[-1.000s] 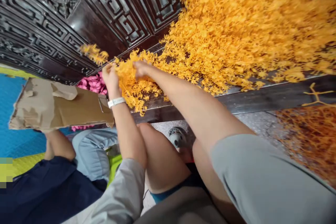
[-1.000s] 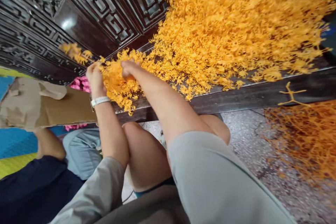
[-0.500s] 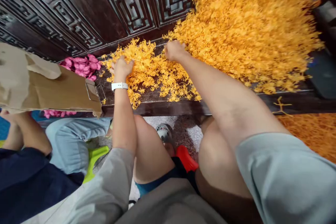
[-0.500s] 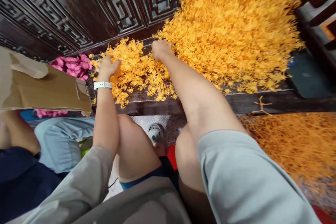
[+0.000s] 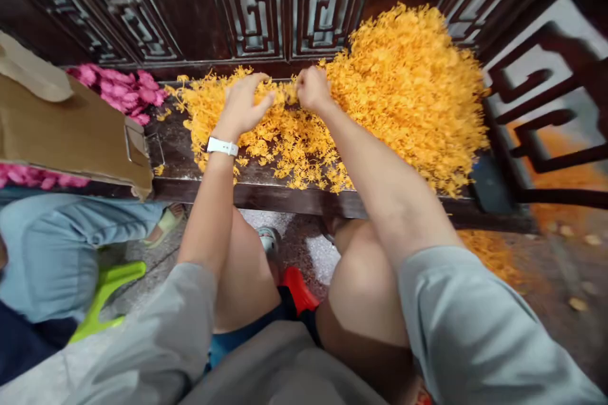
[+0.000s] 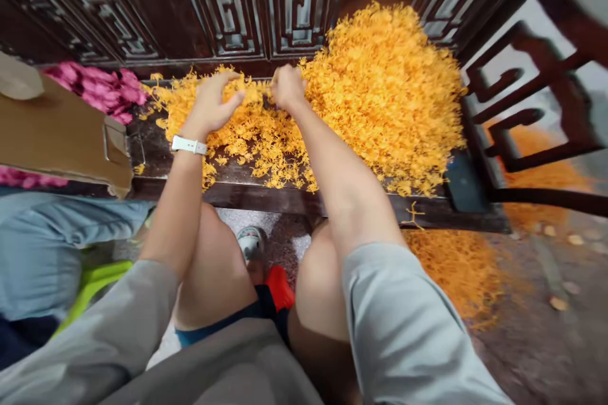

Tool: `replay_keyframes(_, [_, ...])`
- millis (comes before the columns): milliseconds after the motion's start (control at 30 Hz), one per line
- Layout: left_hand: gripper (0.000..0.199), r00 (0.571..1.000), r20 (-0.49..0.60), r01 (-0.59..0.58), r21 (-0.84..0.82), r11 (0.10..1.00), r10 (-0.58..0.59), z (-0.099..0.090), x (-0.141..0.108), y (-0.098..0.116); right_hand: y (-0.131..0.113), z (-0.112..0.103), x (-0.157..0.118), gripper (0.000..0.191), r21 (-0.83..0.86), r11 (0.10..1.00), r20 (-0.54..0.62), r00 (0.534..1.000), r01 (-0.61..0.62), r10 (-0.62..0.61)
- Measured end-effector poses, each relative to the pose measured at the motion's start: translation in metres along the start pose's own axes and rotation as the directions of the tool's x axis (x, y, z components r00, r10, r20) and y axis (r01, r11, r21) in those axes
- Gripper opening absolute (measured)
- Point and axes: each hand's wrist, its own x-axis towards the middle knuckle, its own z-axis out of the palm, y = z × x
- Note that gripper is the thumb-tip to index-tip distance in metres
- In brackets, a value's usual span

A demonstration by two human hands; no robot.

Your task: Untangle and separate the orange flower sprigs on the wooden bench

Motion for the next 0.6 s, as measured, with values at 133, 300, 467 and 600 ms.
replay_keyframes(133, [0.087,0.982,0.104,0.158,0.013,0.987,-0.158,0.015,0.000,-0.033,-0.015,-0.041,0.013,0.036,0.093,0.988,-0.230,0.968,0.124,-0.100])
replay_keyframes(300, [0.113,0.850,0.034,0.507,0.212,0.835,-0.525,0.008,-0.007,-0.037,-0.038,-0.072,0.021,0.019,0.151,0.944,-0.462,0.865,0.295,-0.196])
replay_keyframes(467, [0.123,0.733,0.051,0.638,0.292,0.712,-0.678,0.004,-0.013,-0.035,-0.054,-0.090,0.033,0.040,0.230,0.803,-0.600,0.730,0.549,-0.327])
replay_keyframes(600, [0.125,0.692,0.071,0.689,0.230,0.687,-0.718,0.003,-0.018,-0.040,-0.051,-0.105,0.047,0.043,0.191,0.794,-0.635,0.690,0.576,-0.348])
